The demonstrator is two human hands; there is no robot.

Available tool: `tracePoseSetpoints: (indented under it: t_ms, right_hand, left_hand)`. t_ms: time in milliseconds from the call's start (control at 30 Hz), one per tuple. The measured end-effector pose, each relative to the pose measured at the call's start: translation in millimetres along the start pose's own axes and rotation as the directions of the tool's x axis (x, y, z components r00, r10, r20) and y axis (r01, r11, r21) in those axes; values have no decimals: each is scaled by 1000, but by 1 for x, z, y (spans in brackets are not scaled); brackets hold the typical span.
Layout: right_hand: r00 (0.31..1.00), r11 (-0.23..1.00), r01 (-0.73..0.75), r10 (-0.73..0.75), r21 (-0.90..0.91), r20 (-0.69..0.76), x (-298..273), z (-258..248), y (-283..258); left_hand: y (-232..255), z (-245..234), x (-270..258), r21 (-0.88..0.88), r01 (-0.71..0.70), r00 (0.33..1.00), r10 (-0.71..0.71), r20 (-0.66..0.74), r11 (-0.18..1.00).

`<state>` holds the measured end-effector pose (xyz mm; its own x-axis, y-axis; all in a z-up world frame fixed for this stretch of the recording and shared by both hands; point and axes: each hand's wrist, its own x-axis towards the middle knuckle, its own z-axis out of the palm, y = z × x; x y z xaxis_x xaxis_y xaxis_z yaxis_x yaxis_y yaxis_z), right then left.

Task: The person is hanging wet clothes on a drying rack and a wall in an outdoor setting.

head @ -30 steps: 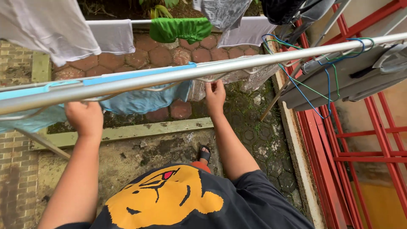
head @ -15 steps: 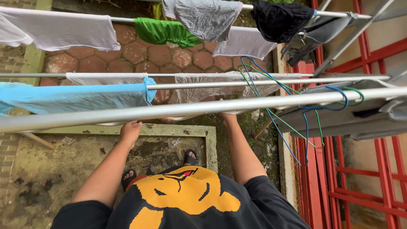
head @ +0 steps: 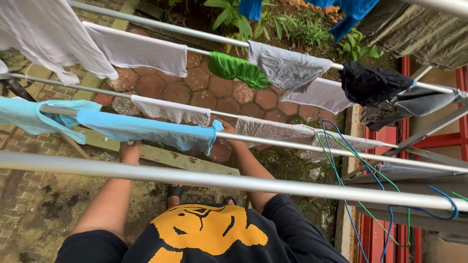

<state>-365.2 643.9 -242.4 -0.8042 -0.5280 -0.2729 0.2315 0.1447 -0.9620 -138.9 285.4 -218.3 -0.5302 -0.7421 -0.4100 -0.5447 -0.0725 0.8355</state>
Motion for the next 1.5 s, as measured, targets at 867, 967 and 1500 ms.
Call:
tracePoseSetpoints:
  t_ms: [867, 967, 1500]
  right_hand:
    - [869, 956, -122, 233, 267, -436, -36, 137, -180]
    - [844, 976, -133, 203, 173, -496, -44, 135, -179]
    - [539, 761, -555, 23, -335, -842, -27, 11, -58]
  left_hand:
    - [49, 90, 95, -263, 329, 551, 42, 833, 907]
    - [54, 74, 54, 5, 275, 507, -150, 849, 961]
    - [83, -8, -26, 550, -294, 792, -123, 598, 782]
